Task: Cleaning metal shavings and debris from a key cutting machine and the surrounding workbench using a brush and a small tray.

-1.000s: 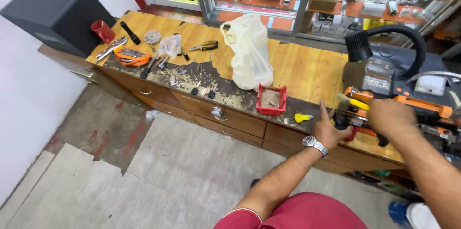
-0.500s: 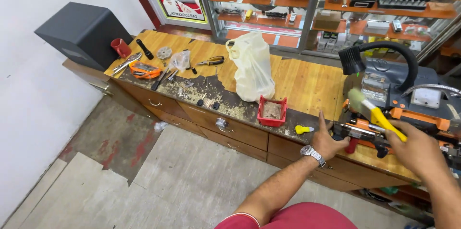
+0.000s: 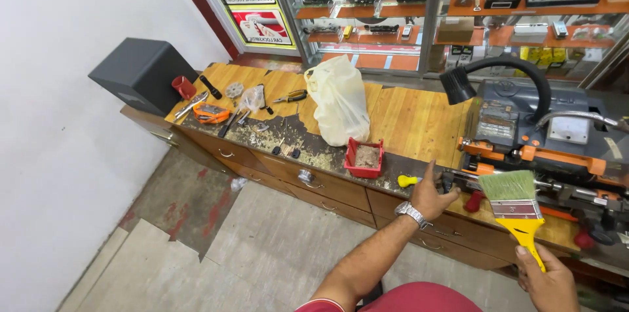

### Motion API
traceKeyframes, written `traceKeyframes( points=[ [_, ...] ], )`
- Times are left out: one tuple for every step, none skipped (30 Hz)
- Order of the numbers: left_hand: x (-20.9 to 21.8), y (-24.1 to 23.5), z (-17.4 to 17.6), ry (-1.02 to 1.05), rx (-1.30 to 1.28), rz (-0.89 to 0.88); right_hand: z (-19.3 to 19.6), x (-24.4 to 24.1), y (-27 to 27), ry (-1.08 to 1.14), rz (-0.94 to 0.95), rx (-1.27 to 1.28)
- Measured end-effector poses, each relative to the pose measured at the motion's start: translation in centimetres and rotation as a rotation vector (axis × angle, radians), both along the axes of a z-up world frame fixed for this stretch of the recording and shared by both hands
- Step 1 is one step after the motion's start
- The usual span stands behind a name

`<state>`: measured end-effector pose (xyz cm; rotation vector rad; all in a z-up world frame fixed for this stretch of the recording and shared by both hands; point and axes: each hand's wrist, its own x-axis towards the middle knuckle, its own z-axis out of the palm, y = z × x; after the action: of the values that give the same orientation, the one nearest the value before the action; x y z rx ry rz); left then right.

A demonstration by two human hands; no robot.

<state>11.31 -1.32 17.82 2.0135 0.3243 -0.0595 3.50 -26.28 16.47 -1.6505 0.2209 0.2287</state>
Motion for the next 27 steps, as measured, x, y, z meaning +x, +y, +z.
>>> traceKeyframes(
  points=[
    [-0.1, -0.1, 0.4, 0.004, 0.007, -0.005, -0.4, 0.2, -0.4, 0.004, -0.005, 0.007],
    [-0.2, -0.1, 0.7, 0.013, 0.001, 0.011, -0.7, 0.3, -0.8, 0.039, -0.008, 0.016],
    [-0.3, -0.1, 1.1, 0.021, -0.007, 0.033, -1.0, 0.7, -1.1, 0.073, -0.005, 0.021],
    [-0.5, -0.3, 1.5, 0.023, -0.003, 0.035, -1.1, 0.7, -1.4, 0.076, -0.003, 0.025],
    [-0.5, -0.4, 2.0, 0.045, -0.034, 0.041, -1.2, 0.9, -1.7, 0.086, 0.011, 0.016],
    [-0.7, -0.5, 2.5, 0.066, -0.064, 0.048, -1.2, 1.1, -1.8, 0.097, 0.025, 0.006],
    [-0.4, -0.6, 2.0, 0.066, -0.066, 0.057, -1.9, 1.2, -2.2, 0.096, 0.034, 0.004],
    [-0.2, -0.6, 1.4, 0.053, -0.049, 0.055, -2.6, 1.3, -2.5, 0.033, 0.048, 0.041],
    [0.1, -0.5, 0.9, 0.038, -0.035, 0.058, -3.2, 1.6, -2.7, -0.033, 0.069, 0.077],
    [-0.4, -0.6, 1.9, 0.035, -0.039, 0.073, -3.3, 1.7, -2.6, -0.036, 0.083, 0.074],
    [-0.9, -0.6, 3.0, 0.056, -0.071, 0.064, -3.3, 1.8, -2.5, -0.034, 0.071, 0.081],
    [-1.4, -0.6, 4.0, 0.077, -0.103, 0.054, -3.2, 1.8, -2.4, -0.032, 0.060, 0.087],
    [-1.9, -0.5, 4.6, 0.071, -0.109, 0.070, -2.7, 2.0, -2.1, -0.036, 0.077, 0.082],
    [-2.5, -0.4, 5.2, 0.081, -0.127, 0.064, -2.2, 2.2, -1.9, -0.020, 0.088, 0.026],
    [-3.1, -0.4, 5.7, 0.092, -0.145, 0.051, -1.7, 2.1, -1.7, -0.003, 0.092, -0.031],
    [-3.9, -0.3, 5.6, 0.087, -0.151, 0.062, -2.1, 2.3, -1.8, -0.007, 0.104, -0.037],
    [-4.6, 0.0, 5.4, 0.086, -0.180, 0.060, -2.5, 2.6, -1.7, -0.039, 0.138, -0.014],
    [-5.2, 0.2, 5.2, 0.085, -0.210, 0.058, -2.9, 2.9, -1.6, -0.071, 0.173, 0.010],
    [-5.9, 0.5, 4.5, 0.084, -0.213, 0.066, -2.3, 2.8, -1.4, -0.071, 0.181, 0.008],
    [-6.6, 0.8, 3.7, 0.086, -0.188, 0.057, -1.7, 2.7, -1.1, -0.057, 0.184, -0.004],
    [-7.3, 1.2, 2.9, 0.087, -0.160, 0.047, -1.2, 2.5, -0.8, -0.044, 0.185, -0.014],
    [-7.7, 1.5, 2.4, 0.087, -0.160, 0.052, -1.8, 2.9, -0.8, -0.044, 0.190, -0.013],
    [-8.1, 1.7, 2.0, 0.107, -0.157, 0.062, -2.5, 3.1, -0.9, -0.057, 0.210, 0.030],
    [-8.6, 1.9, 1.5, 0.127, -0.154, 0.072, -3.3, 3.3, -1.0, -0.070, 0.229, 0.074],
    [-8.7, 2.4, 2.2, 0.128, -0.155, 0.072, -3.7, 3.4, -1.1, -0.069, 0.229, 0.074],
    [-8.7, 2.9, 2.8, 0.123, -0.194, 0.100, -4.1, 3.6, -1.2, -0.081, 0.252, 0.077],
    [-8.8, 3.3, 3.5, 0.117, -0.233, 0.129, -4.5, 3.7, -1.3, -0.093, 0.274, 0.080]
  ],
)
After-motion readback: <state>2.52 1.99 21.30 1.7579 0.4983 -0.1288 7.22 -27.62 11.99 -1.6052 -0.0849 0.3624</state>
